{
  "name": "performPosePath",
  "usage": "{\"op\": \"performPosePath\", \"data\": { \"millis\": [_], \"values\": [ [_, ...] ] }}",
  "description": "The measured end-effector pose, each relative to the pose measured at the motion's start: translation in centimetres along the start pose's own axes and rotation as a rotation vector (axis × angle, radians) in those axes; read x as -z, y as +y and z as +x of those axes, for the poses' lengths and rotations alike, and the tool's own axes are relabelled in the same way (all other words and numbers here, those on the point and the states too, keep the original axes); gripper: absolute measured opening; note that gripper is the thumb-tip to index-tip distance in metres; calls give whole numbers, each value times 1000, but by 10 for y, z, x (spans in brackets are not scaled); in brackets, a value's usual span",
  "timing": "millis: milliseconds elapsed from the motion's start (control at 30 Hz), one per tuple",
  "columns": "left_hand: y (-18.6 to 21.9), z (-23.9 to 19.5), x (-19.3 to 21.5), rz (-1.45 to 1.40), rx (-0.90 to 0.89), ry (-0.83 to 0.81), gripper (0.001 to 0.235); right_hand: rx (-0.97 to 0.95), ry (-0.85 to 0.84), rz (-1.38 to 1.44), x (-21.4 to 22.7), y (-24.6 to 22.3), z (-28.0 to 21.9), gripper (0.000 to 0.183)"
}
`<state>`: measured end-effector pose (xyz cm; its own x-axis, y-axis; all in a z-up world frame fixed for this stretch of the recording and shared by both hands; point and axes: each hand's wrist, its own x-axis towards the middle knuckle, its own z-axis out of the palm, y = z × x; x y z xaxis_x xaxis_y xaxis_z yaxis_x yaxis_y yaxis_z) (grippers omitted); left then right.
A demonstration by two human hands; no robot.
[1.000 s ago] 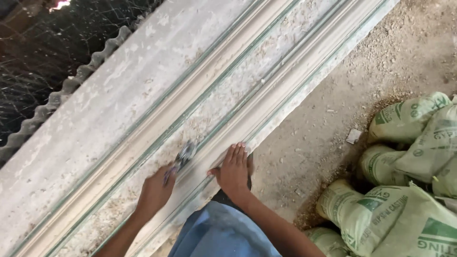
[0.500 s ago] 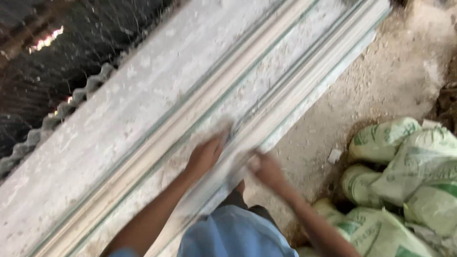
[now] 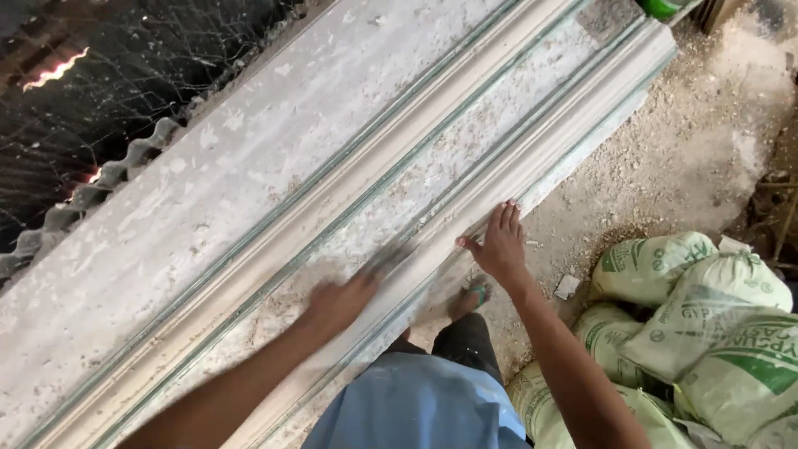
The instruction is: Using a hand scraper to remove excess plaster and smooth the surface of decorative moldings.
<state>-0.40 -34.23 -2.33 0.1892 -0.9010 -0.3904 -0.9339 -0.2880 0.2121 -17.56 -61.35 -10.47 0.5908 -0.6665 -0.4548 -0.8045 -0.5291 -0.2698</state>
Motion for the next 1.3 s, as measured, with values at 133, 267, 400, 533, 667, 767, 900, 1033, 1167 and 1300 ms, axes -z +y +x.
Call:
{"op": "performPosePath", "data": {
  "millis": [133, 267, 400, 533, 667, 767, 900, 1033, 1167, 1300],
  "values": [
    [68, 172, 42, -194, -11, 197, 33, -15, -42, -12, 20, -6, -4, 123],
    [58, 204, 22, -176, -55, 201, 32, 49, 10, 10, 9, 10, 0, 119],
    [37, 108, 50, -427, 181, 8, 45, 102, 25, -144, 58, 39, 27, 100],
    [-6, 29, -36, -722, 587, 79, 43, 26, 86, -92, 99, 124, 116, 111],
    [52, 58, 51, -656, 716, 20, 41, -41, 46, 32, 131, 171, 190, 126],
    [66, 161, 9, -664, 619, 172, 40, 48, 31, 173, 112, 174, 214, 134],
    [111, 275, 52, -638, 592, 260, 36, 86, 28, 125, 123, 166, 212, 134],
    [105, 254, 35, -651, 512, 146, 37, 210, 115, -21, 120, 187, 208, 124],
    [117, 149, 92, -986, 600, 174, 49, 116, 48, -232, 155, 206, 232, 113],
    [71, 75, -10, 206, 259, 141, 55, -1, -6, -55, 190, 205, 246, 134]
  ]
}}
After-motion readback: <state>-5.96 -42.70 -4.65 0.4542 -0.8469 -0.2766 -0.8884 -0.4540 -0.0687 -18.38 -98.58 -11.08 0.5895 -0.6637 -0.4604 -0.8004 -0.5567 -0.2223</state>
